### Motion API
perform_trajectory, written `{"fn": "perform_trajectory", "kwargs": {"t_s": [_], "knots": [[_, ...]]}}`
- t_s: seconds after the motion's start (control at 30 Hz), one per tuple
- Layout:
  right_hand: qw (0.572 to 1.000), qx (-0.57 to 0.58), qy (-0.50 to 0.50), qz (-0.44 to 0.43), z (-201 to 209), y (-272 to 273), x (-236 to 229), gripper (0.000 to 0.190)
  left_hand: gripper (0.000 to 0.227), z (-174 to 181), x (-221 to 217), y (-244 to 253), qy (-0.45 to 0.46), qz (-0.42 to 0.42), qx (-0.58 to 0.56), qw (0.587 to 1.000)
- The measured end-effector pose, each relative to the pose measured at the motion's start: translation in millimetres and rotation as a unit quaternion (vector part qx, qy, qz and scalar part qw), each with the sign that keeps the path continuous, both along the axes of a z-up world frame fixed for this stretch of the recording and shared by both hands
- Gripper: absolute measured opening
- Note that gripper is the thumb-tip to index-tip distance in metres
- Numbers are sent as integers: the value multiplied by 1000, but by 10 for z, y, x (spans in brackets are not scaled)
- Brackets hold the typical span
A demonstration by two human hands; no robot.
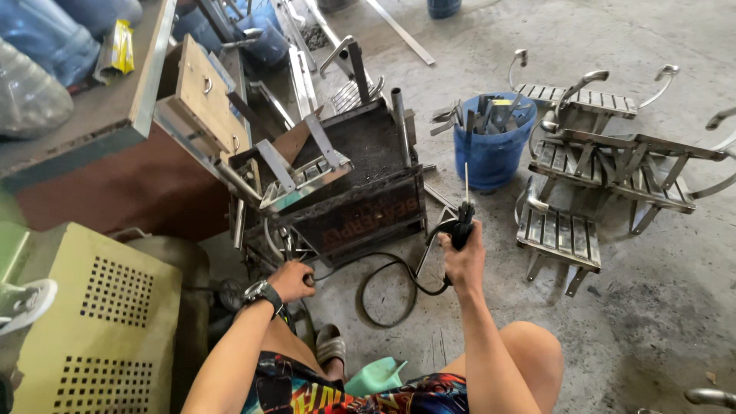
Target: The person welds metal components to form a small ladder-like structure using a hand-held electrode holder.
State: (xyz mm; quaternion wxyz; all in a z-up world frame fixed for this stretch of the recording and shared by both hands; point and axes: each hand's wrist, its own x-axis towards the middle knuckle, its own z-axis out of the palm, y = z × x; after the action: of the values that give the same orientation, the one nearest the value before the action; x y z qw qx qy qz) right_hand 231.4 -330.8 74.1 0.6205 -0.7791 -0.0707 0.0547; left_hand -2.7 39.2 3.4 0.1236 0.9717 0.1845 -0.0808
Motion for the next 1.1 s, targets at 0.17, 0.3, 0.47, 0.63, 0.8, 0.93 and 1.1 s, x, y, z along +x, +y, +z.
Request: {"fn": "perform_trajectory", "kwargs": {"t_s": [0.17, 0.3, 0.47, 0.63, 0.8, 0.93, 1.1], "knots": [[1000, 6, 4, 2, -17, 24, 27, 38, 26, 111, 0, -98, 9, 31, -35, 999], [1000, 15, 3, 8, 45, 17, -15, 38, 27, 48, 14, -123, 43, 55, -9, 998], [1000, 25, -9, 0, 33, -3, 14, 39, 22, 54, 68, -197, 56, 71, -36, 995], [999, 33, 1, 3, 90, -18, -22, 38, 25, 113, 82, -424, 81, 86, -4, 993], [999, 20, -29, 8, -62, -9, 43, 34, 37, -284, 217, -632, 17, -7, 62, 998], [999, -11, -40, 10, 38, -92, -107, 37, 45, -864, 399, -706, -5, -15, 29, 999], [995, -35, -63, 64, 12, -140, -254, 35, 51, -1413, 532, -731, 23, -34, -6, 999]]}}
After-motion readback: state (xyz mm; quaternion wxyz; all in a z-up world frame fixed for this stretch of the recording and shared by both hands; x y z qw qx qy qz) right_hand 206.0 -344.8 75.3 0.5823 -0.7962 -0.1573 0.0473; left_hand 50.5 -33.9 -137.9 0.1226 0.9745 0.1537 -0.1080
